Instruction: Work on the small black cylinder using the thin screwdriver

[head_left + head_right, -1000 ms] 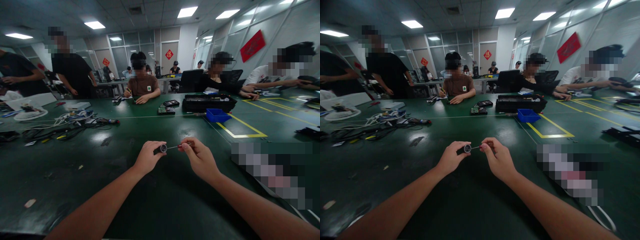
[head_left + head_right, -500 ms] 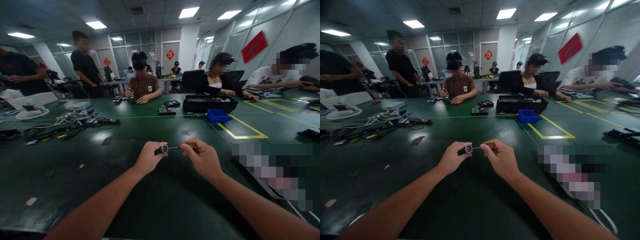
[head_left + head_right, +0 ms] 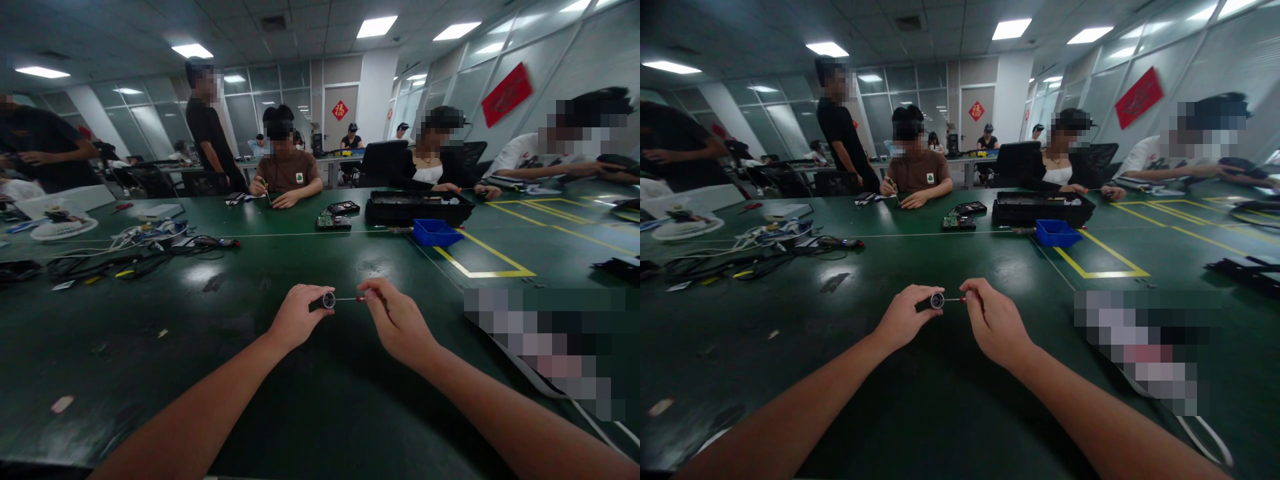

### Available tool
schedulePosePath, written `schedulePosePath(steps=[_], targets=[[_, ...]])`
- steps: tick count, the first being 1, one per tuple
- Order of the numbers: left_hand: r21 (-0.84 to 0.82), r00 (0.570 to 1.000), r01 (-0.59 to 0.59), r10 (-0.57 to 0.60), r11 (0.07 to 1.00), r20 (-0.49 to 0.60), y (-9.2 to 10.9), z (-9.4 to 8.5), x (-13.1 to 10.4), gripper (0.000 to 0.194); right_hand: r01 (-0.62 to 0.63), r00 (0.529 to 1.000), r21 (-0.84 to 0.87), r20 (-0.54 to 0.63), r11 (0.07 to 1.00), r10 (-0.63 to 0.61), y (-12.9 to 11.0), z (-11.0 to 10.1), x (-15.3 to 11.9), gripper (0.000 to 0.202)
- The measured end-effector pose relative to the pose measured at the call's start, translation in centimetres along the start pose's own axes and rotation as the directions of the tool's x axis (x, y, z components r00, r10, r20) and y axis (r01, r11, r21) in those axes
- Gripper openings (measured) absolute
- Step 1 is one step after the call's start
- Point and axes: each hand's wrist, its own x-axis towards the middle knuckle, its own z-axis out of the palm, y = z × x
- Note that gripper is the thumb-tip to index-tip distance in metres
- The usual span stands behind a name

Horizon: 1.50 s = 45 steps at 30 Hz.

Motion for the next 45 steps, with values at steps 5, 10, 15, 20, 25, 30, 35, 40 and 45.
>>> schedulePosePath(steps=[5,10,15,20,25,30,35,40,45], targets=[[0.0,1.0,0.01,-0.01,1.0,-0.004,-0.3,0.0,0.1,0.039,0.02,0.997,0.063,0.067,0.998,-0.024,-0.4,-0.4,0.0,0.024],[0.025,1.0,0.008,-0.008,1.0,0.016,-0.4,0.1,0.1,0.038,-0.086,0.996,0.18,0.024,0.98,0.083,0.1,0.1,-0.1,0.014],[0.037,1.0,0.01,-0.011,0.999,0.018,-0.5,-0.2,0.1,0.039,-0.242,0.965,0.542,0.048,0.805,0.258,2.0,1.2,0.7,0.022],[0.055,0.997,-0.08,0.079,0.995,0.022,-0.5,-0.5,0.2,0.037,-0.421,0.86,0.81,0.214,0.408,0.463,2.8,1.4,1.7,0.026],[0.055,0.999,-0.044,0.043,0.997,0.021,-0.4,-0.4,0.3,0.038,-0.305,0.894,0.792,0.047,0.529,0.445,2.6,1.5,1.4,0.026],[0.064,0.999,-0.041,0.041,0.997,0.0,-0.3,-0.3,0.2,0.039,-0.215,0.952,0.532,-0.074,0.819,0.298,2.1,1.4,0.7,0.029],[0.09,0.998,-0.057,0.057,0.994,0.004,-0.7,-0.2,0.1,0.037,-0.162,0.986,0.395,0.022,0.904,0.167,1.4,0.8,0.3,0.024],[0.067,0.999,-0.036,0.037,0.997,-0.015,-0.6,-0.2,0.2,0.036,-0.109,0.991,0.332,-0.037,0.937,0.128,1.5,0.7,0.0,0.023],[0.064,1.0,-0.005,0.006,0.998,-0.001,-0.3,-0.2,0.2,0.038,-0.097,0.99,0.351,-0.065,0.931,0.128,1.8,1.0,0.0,0.025]])
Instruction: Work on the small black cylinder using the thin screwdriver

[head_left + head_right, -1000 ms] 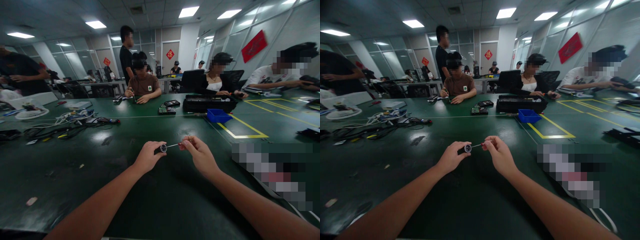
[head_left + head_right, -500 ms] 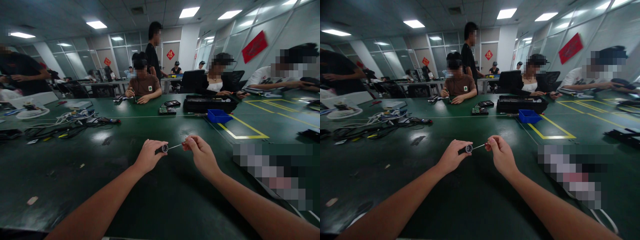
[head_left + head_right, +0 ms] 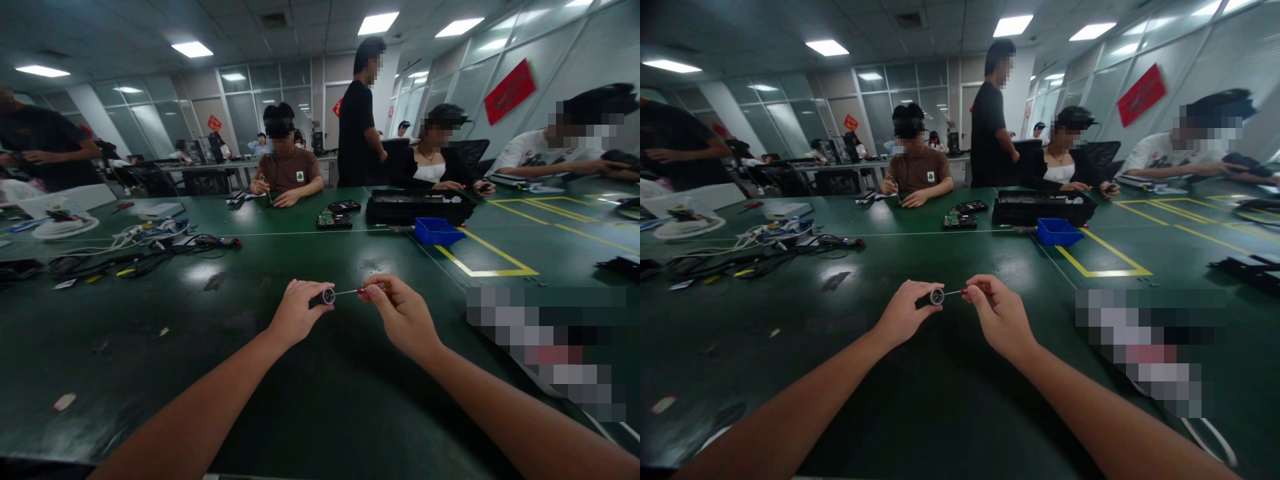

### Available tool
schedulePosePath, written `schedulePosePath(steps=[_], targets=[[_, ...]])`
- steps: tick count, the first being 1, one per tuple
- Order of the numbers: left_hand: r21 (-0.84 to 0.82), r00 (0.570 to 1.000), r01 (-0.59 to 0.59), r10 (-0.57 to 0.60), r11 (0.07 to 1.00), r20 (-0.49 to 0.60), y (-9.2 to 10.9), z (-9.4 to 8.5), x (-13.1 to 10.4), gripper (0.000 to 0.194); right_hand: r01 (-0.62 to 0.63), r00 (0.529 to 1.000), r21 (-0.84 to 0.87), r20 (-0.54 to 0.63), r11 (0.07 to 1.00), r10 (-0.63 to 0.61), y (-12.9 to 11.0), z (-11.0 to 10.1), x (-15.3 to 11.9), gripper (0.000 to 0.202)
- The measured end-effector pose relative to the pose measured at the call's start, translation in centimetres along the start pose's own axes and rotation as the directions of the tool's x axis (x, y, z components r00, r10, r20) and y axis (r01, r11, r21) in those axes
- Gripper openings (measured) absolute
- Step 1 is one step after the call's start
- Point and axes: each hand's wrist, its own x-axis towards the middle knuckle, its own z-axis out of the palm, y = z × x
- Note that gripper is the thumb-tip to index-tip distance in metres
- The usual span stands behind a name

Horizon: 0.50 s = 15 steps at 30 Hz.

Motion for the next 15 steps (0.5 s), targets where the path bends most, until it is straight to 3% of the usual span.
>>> schedulePosePath(steps=[10,15], targets=[[-0.015,0.999,0.03,-0.031,0.999,-0.019,0.1,0.0,0.0,0.038,-0.016,0.998,-0.252,-0.061,0.967,0.0,-1.4,-0.5,0.1,0.031],[-0.017,0.999,0.04,-0.04,0.999,-0.022,0.1,0.1,0.1,0.039,-0.058,0.994,-0.282,-0.105,0.958,0.029,-1.5,-0.4,0.3,0.034]])
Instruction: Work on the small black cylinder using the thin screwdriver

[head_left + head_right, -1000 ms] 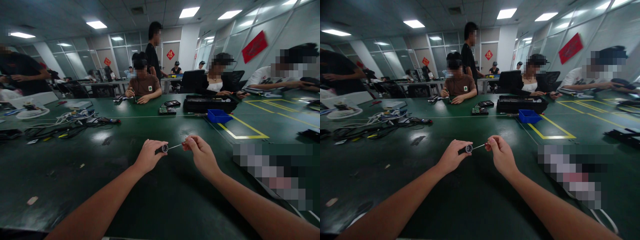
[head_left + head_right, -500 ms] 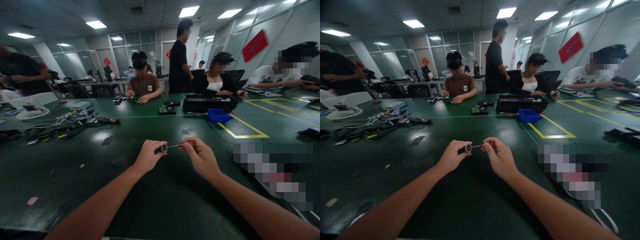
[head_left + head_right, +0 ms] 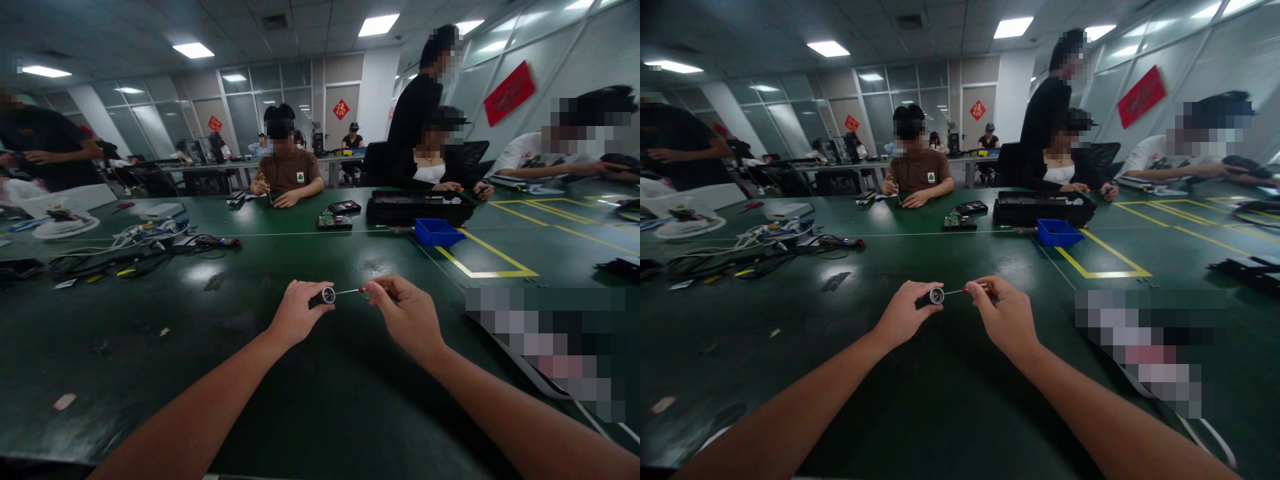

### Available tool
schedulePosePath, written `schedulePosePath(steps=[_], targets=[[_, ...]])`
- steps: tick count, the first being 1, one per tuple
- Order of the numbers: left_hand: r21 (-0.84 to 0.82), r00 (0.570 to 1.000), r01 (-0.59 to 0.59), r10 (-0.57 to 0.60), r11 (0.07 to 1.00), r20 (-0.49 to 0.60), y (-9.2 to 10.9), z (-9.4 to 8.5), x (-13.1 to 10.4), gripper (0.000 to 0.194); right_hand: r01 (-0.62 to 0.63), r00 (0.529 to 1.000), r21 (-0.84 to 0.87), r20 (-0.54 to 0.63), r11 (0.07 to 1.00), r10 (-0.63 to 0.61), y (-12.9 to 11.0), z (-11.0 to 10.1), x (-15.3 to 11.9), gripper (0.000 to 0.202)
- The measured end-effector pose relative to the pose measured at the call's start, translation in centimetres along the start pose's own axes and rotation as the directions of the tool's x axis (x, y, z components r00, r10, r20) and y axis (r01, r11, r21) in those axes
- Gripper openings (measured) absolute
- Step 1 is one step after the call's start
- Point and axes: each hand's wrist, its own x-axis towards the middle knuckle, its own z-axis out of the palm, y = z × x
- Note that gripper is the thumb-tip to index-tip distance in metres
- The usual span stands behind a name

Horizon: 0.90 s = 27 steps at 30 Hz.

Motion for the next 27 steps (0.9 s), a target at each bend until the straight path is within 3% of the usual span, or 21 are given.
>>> schedulePosePath(steps=[9,14,19,24,27], targets=[[0.03,0.999,-0.028,0.027,0.999,0.019,-0.09,0.1,-0.3,0.04,0.091,0.995,-0.075,0.043,0.993,-0.088,0.07,-0.09,0.06,0.032],[0.045,0.999,-0.043,0.042,0.998,0.022,-0.31,-0.01,-0.19,0.038,0.185,0.967,0.011,0.177,0.983,-0.184,-0.19,-0.32,-0.05,0.019],[0.049,0.999,-0.033,0.033,0.998,-0.009,-0.53,-0.17,-0.12,0.037,0.052,0.953,0.015,0.299,0.999,-0.054,0.1,-0.09,0.1,0.029],[0.046,0.998,-0.054,0.053,0.998,0.015,-0.53,0.2,-0.23,0.039,-0.007,0.982,-0.01,0.191,1.0,0.009,0.13,0.48,-0.25,0.033],[0.039,0.998,-0.06,0.059,0.997,0.031,-0.44,0.33,-0.23,0.039,0.025,0.982,0.024,0.185,0.999,-0.029,0.01,0.6,-0.5,0.031]])
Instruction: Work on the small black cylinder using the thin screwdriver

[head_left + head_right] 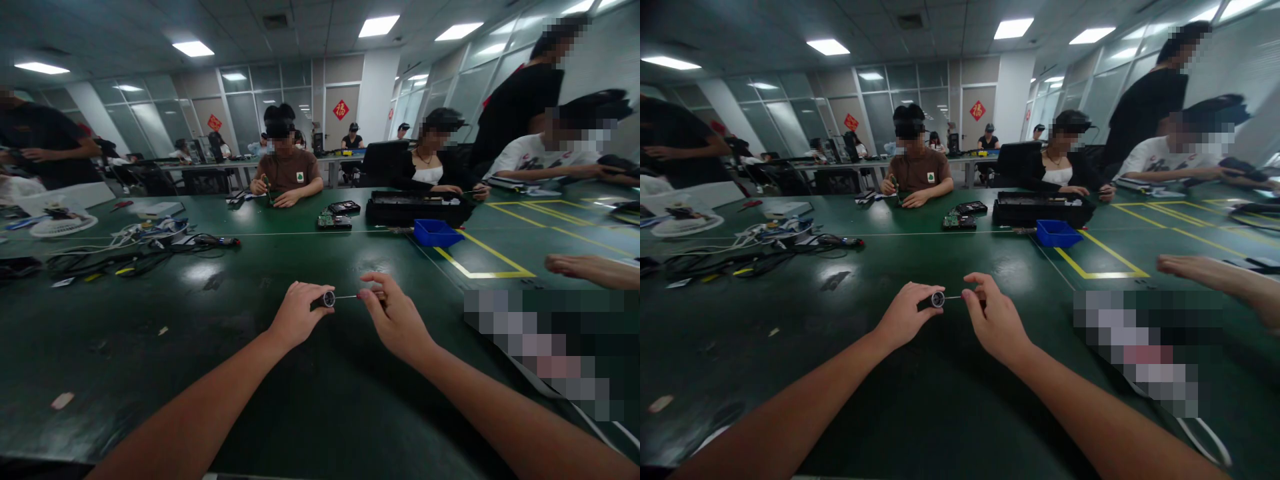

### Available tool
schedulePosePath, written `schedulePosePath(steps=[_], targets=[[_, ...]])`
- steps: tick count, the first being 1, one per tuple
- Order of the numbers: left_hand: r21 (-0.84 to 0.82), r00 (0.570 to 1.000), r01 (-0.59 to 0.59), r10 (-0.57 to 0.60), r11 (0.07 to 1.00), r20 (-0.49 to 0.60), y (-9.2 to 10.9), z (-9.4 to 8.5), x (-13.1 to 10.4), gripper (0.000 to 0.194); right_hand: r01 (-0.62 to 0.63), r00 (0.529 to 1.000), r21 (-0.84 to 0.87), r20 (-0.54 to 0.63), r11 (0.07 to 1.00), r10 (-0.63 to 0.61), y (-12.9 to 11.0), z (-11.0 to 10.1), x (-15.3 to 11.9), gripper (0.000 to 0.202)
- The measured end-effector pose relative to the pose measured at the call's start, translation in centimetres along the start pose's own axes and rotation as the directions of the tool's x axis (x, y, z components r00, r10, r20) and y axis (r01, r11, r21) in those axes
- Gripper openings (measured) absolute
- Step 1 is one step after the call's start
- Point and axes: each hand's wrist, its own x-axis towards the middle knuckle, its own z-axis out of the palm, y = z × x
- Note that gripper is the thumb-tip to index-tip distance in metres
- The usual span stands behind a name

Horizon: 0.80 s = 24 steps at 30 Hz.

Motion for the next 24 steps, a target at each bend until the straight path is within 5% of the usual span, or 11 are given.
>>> schedulePosePath(steps=[7,12,14,19,24], targets=[[-0.011,0.999,0.033,-0.033,0.999,-0.006,0.3,-0.4,0.2,0.038,0.042,0.999,-0.02,-0.006,0.999,-0.042,0.2,-0.1,0.1,0.028],[-0.019,0.998,0.052,-0.053,0.998,-0.024,0.3,-0.3,0.1,0.039,-0.055,0.99,0.242,-0.112,0.969,0.084,1.0,0.5,0.5,0.028],[-0.029,0.997,0.063,-0.064,0.998,-0.036,0.4,-0.4,0.1,0.039,-0.115,0.982,0.42,-0.091,0.9,0.167,1.3,0.7,0.9,0.027],[0.039,0.999,0.007,-0.005,0.999,-0.042,0.2,-0.9,0.3,0.038,-0.34,0.923,0.771,0.163,0.539,0.349,2.0,0.7,1.9,0.026],[0.09,1.0,0.027,-0.027,0.996,-0.002,0.0,-1.0,0.3,0.038,-0.238,0.945,0.674,-0.007,0.7,0.328,2.2,0.8,2.0,0.029]])
